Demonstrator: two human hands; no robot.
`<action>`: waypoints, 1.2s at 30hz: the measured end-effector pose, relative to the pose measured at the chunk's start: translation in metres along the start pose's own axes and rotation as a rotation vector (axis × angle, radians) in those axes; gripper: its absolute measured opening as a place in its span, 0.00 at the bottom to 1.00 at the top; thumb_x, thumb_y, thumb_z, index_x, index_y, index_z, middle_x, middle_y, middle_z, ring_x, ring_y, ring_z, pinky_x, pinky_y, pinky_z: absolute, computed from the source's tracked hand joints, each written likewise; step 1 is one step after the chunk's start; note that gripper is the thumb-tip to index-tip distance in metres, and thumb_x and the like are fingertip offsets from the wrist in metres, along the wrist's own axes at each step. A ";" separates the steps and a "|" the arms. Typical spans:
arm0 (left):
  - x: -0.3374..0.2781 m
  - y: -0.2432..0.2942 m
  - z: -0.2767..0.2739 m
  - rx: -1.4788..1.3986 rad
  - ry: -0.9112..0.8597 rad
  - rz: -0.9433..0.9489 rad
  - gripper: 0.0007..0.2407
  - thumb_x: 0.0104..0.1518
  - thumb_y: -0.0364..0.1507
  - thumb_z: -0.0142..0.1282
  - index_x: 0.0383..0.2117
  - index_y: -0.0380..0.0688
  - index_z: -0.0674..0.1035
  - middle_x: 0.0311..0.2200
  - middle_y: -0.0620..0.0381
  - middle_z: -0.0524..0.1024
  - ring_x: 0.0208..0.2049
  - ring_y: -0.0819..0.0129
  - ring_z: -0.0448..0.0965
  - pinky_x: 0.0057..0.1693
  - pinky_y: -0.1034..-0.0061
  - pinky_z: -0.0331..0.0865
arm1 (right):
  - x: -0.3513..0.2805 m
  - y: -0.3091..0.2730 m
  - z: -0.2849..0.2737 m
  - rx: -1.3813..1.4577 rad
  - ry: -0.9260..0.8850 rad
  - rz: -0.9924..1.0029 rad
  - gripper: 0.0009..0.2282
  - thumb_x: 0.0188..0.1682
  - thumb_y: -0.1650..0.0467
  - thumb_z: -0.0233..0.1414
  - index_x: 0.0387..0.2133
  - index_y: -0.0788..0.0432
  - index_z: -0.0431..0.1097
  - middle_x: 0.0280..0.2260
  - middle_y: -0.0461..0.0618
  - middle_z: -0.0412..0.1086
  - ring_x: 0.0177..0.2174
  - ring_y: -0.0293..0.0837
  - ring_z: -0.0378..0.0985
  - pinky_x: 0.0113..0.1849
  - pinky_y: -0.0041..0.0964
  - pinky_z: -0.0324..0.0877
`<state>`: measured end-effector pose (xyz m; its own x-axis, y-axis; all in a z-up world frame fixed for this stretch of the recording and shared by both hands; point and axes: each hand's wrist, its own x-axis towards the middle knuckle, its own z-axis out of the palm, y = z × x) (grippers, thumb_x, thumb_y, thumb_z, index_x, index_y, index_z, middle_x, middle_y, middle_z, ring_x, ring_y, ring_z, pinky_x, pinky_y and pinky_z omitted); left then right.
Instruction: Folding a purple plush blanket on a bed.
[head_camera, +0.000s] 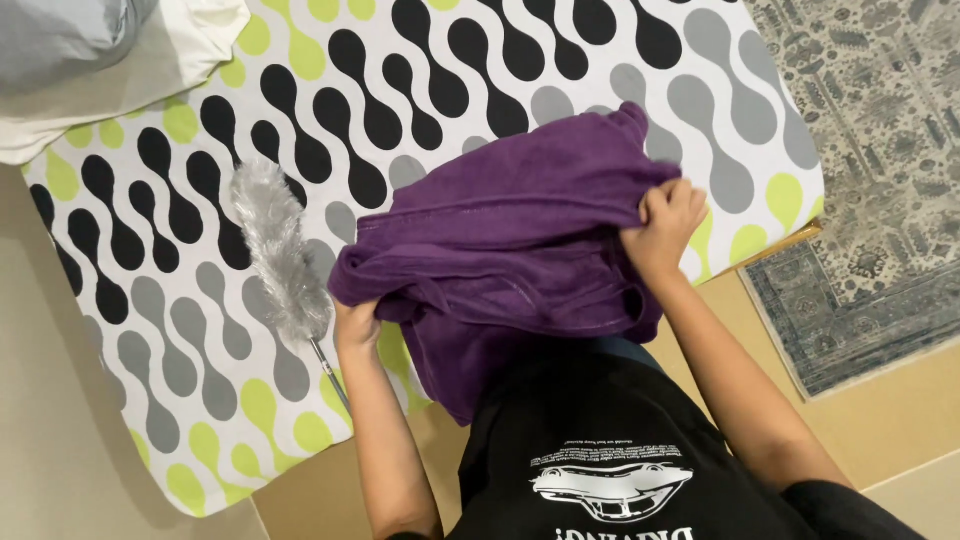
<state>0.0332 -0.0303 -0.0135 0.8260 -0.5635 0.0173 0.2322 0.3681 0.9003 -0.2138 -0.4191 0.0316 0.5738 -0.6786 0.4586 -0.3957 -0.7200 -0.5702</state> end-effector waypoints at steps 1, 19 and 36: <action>0.004 -0.001 0.006 -0.012 0.018 0.007 0.19 0.52 0.19 0.67 0.51 0.35 0.77 0.49 0.51 0.80 0.50 0.62 0.82 0.61 0.67 0.74 | 0.013 0.001 0.003 -0.096 -0.076 0.145 0.09 0.39 0.76 0.58 0.26 0.62 0.62 0.36 0.60 0.66 0.39 0.58 0.69 0.46 0.50 0.65; -0.011 -0.052 -0.022 -0.168 0.082 -0.107 0.20 0.54 0.16 0.60 0.55 0.35 0.75 0.52 0.49 0.78 0.52 0.58 0.79 0.61 0.64 0.72 | -0.067 -0.035 0.007 0.064 -0.556 -0.366 0.45 0.25 0.46 0.64 0.52 0.65 0.66 0.48 0.64 0.63 0.48 0.63 0.63 0.52 0.54 0.58; -0.010 -0.075 -0.063 -0.309 0.095 -0.145 0.18 0.58 0.19 0.58 0.55 0.36 0.75 0.53 0.49 0.77 0.53 0.56 0.78 0.62 0.62 0.71 | -0.225 0.058 0.002 -0.078 -0.249 -0.027 0.19 0.36 0.68 0.65 0.37 0.56 0.64 0.59 0.55 0.64 0.61 0.59 0.64 0.60 0.56 0.62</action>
<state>0.0397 -0.0053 -0.1089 0.8140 -0.5600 -0.1546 0.4827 0.5040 0.7162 -0.3643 -0.3080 -0.1065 0.7399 -0.6092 0.2852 -0.4266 -0.7528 -0.5013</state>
